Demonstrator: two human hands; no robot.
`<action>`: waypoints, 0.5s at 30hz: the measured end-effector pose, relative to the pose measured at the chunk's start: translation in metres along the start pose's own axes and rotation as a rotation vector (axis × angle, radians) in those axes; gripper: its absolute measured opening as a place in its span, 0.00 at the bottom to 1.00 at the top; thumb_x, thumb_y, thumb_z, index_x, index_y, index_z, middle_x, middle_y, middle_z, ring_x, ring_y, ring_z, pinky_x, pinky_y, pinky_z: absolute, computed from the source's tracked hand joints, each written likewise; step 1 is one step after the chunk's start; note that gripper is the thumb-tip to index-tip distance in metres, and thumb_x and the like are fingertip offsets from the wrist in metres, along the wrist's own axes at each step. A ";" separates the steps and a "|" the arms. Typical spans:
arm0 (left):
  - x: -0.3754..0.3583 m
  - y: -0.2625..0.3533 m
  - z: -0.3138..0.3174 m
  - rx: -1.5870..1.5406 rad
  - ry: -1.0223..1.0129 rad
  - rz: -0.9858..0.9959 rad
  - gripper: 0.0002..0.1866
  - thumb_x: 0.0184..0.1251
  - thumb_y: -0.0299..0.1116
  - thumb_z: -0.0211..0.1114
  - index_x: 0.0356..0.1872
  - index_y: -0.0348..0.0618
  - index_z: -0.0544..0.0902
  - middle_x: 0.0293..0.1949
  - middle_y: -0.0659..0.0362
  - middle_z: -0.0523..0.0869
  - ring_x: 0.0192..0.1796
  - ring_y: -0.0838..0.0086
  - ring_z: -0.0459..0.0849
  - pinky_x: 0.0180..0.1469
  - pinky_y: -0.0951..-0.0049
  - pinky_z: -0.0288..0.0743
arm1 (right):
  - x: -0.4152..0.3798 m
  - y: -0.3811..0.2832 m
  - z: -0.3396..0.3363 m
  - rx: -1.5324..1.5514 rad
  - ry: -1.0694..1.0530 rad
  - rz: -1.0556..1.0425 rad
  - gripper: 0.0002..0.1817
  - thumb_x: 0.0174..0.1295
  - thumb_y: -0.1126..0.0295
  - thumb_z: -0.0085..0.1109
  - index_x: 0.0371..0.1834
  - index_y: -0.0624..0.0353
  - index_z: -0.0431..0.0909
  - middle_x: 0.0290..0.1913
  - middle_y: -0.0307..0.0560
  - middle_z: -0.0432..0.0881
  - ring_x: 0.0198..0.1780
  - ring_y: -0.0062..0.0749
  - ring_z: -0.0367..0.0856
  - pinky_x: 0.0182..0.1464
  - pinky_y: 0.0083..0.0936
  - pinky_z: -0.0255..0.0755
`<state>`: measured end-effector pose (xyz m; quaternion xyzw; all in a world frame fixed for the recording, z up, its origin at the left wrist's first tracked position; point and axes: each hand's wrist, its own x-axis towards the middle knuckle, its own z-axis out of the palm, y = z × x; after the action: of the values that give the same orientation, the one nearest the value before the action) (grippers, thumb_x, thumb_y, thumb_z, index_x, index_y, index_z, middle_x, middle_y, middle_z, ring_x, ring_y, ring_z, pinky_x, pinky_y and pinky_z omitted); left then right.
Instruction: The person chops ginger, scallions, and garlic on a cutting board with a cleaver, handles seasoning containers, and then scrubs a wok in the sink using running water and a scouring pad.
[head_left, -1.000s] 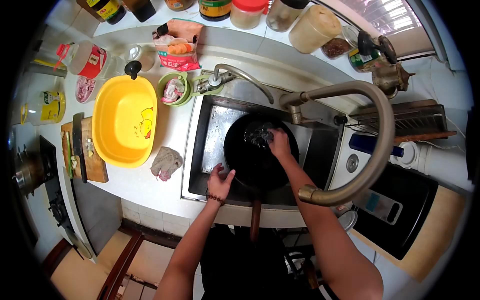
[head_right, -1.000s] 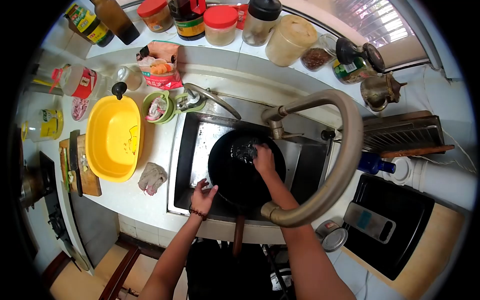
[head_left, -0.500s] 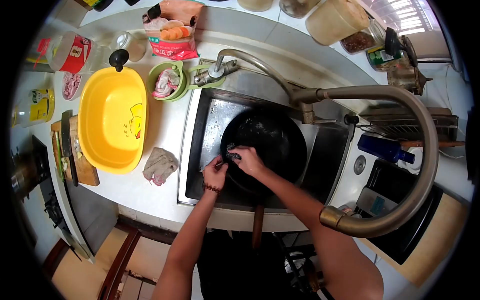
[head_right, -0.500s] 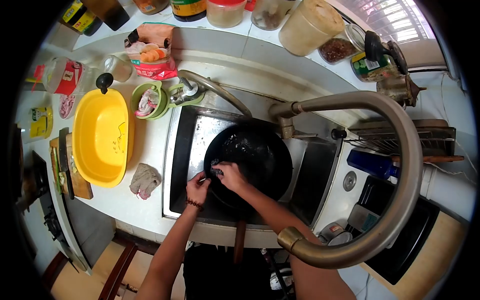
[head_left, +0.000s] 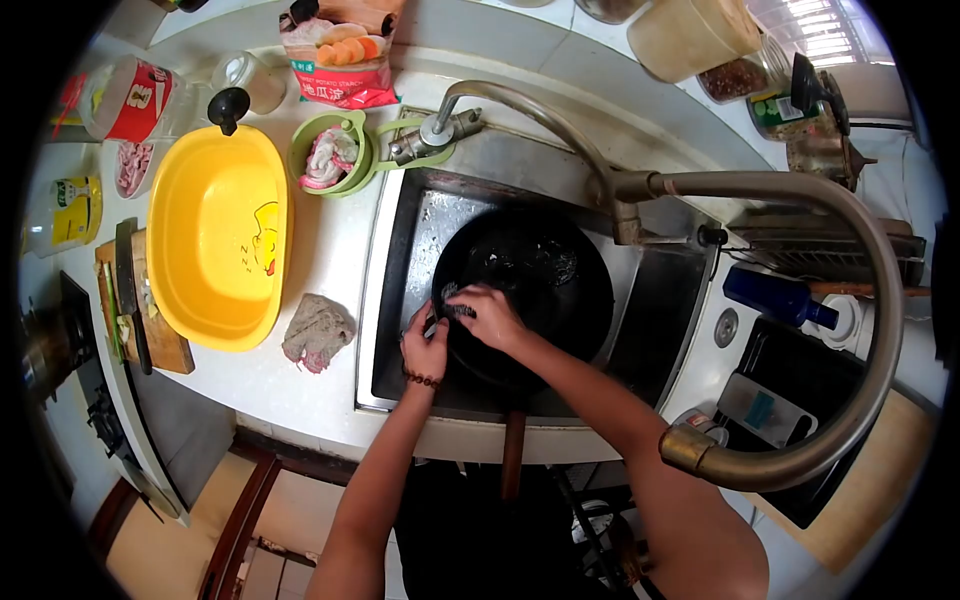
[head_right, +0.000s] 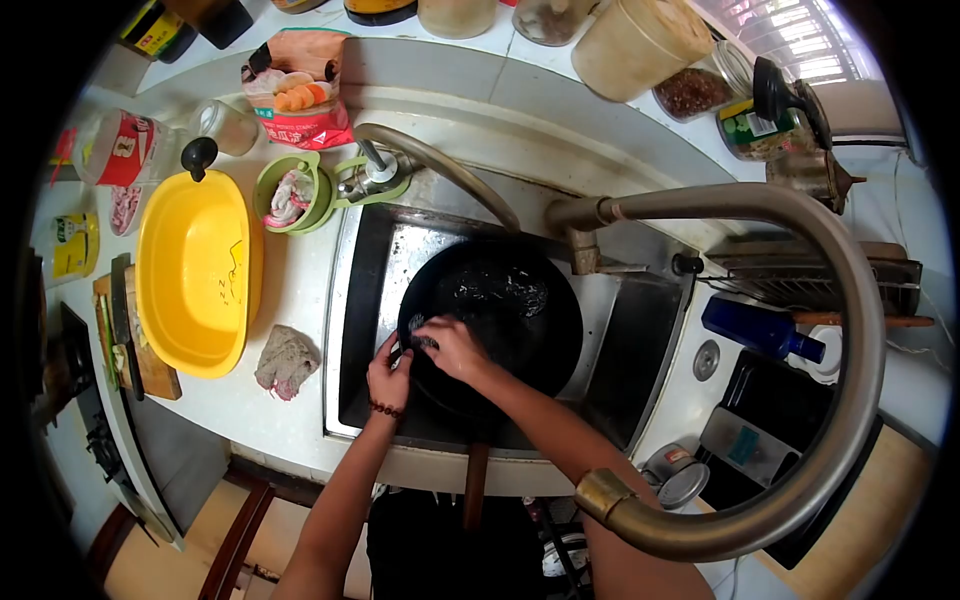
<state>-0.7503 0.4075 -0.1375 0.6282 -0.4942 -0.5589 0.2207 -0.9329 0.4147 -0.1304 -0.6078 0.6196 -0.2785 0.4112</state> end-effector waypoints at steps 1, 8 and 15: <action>0.001 -0.003 -0.002 0.104 0.039 0.085 0.25 0.69 0.26 0.69 0.67 0.34 0.78 0.55 0.49 0.88 0.53 0.70 0.88 0.55 0.72 0.80 | -0.001 0.003 0.001 0.018 -0.022 -0.020 0.21 0.51 0.80 0.70 0.51 0.57 0.86 0.47 0.52 0.86 0.55 0.52 0.83 0.61 0.39 0.78; -0.002 0.040 -0.008 0.095 0.093 0.100 0.30 0.67 0.31 0.73 0.68 0.36 0.76 0.60 0.46 0.84 0.60 0.63 0.85 0.61 0.67 0.78 | 0.056 0.042 -0.039 -0.160 0.346 0.226 0.17 0.56 0.78 0.65 0.50 0.58 0.85 0.52 0.51 0.84 0.55 0.54 0.81 0.59 0.44 0.77; 0.030 0.054 -0.012 0.285 0.041 0.335 0.24 0.64 0.26 0.70 0.62 0.37 0.81 0.55 0.43 0.86 0.58 0.52 0.86 0.60 0.63 0.79 | 0.013 0.034 -0.012 -0.343 -0.084 -0.084 0.16 0.55 0.74 0.67 0.49 0.56 0.87 0.54 0.47 0.85 0.59 0.49 0.79 0.66 0.40 0.71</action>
<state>-0.7630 0.3561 -0.1041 0.5733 -0.6613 -0.4258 0.2295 -0.9604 0.4039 -0.1551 -0.7055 0.6143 -0.1601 0.3152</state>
